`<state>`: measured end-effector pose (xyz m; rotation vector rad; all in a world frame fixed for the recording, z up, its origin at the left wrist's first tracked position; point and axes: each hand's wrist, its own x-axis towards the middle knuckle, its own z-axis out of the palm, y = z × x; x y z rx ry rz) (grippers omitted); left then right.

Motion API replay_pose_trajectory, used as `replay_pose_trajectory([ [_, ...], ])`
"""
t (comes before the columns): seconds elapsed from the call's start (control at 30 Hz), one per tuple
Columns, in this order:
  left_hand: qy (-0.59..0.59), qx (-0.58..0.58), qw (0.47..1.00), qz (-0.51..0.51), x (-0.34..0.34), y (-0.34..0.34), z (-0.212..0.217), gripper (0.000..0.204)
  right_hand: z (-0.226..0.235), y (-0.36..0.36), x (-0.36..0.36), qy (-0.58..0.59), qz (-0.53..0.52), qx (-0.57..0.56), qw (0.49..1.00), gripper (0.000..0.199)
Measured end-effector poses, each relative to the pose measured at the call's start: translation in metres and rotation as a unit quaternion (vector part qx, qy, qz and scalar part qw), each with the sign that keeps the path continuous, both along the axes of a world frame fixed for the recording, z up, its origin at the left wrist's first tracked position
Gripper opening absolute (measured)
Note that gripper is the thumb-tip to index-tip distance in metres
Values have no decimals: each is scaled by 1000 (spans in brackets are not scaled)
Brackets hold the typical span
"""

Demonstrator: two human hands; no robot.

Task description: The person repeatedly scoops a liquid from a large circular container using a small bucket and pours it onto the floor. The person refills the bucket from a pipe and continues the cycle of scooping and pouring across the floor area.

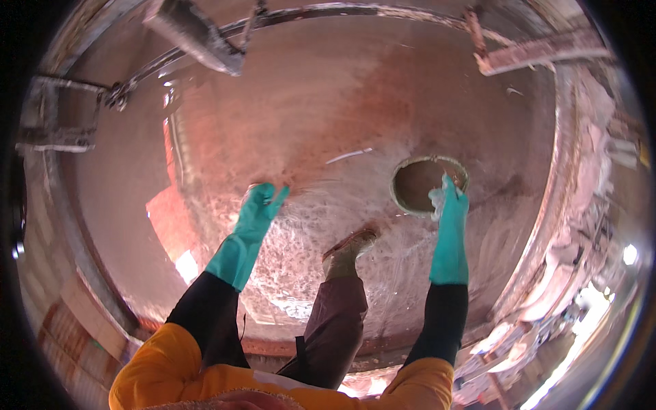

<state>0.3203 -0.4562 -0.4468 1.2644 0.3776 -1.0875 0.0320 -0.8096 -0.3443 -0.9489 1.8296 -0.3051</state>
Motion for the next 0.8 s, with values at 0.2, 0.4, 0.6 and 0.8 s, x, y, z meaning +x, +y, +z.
replay_pose_trajectory([
  [0.2, 192, -91, 974, 74, -5, 14, 2, 14, 21, 93, 82, 23, 163, 119, 979, 45],
  [0.4, -105, 148, 943, -278, 33, 30, -17, 12, -1, 165, 198, -37, 391, 232, 890, 56],
  [0.6, -173, 291, 921, -193, 101, 109, -84, 39, -40, 222, 316, -209, 595, 140, 764, 51],
  [0.8, -227, 208, 951, 22, 160, 136, -103, 33, -102, 252, 391, -340, 572, 70, 744, 44],
])
